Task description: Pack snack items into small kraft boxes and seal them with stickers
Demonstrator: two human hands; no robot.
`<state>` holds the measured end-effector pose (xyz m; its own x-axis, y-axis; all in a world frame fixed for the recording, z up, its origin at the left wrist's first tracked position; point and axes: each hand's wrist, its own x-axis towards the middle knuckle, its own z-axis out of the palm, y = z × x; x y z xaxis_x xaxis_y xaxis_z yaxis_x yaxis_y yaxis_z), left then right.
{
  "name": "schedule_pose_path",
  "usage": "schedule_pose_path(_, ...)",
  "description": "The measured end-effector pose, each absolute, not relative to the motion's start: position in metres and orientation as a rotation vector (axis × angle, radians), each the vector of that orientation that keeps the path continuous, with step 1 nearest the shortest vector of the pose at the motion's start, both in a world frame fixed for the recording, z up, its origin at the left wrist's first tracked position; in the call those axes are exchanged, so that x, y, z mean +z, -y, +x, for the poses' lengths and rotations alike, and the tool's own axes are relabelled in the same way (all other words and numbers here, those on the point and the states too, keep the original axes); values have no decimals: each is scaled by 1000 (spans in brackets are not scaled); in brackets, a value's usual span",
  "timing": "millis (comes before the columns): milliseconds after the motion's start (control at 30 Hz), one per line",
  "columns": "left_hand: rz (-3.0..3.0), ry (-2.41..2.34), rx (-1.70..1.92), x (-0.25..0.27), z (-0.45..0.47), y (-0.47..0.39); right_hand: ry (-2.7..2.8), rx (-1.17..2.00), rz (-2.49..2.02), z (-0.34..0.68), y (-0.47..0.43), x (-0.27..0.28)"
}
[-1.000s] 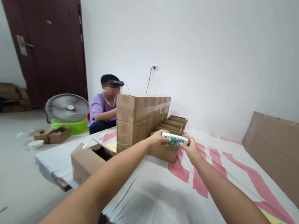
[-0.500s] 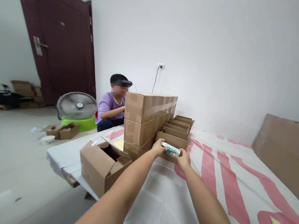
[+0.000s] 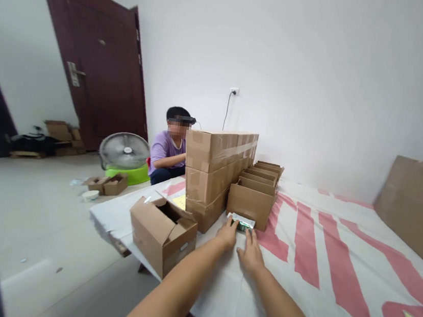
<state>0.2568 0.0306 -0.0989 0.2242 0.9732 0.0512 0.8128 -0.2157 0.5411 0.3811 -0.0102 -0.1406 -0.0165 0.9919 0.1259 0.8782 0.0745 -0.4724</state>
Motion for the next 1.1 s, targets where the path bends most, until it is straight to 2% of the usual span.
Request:
schedule_pose_path(233,2424,-1394,564,-78,258,57,2252,357,-1814,389,59,-145)
schedule_pose_path(400,2942,-1053,727,-5,210,94,2316,278,-1920,394,83,-144)
schedule_pose_path(500,2757,-1638,809,47,160,79,2292,304,-1960,396,93,-142)
schedule_pose_path(600,2520,-1985,838,78,102,55,2270,302,-1961,396,96,-142)
schedule_pose_path(700,2279,-2206,763,74,50,44,2255,291,-1951,396,96,-143)
schedule_pose_path(833,2009,-2350,598,37,14,44,2245,263,-1940,397,95,-147)
schedule_pose_path(967,1909,-2395,456,14,9,35,2248,230,-1932,398,96,-148)
schedule_pose_path(1100,1929,-2330,303,11,24,28,2247,232,-1941,399,98,-146)
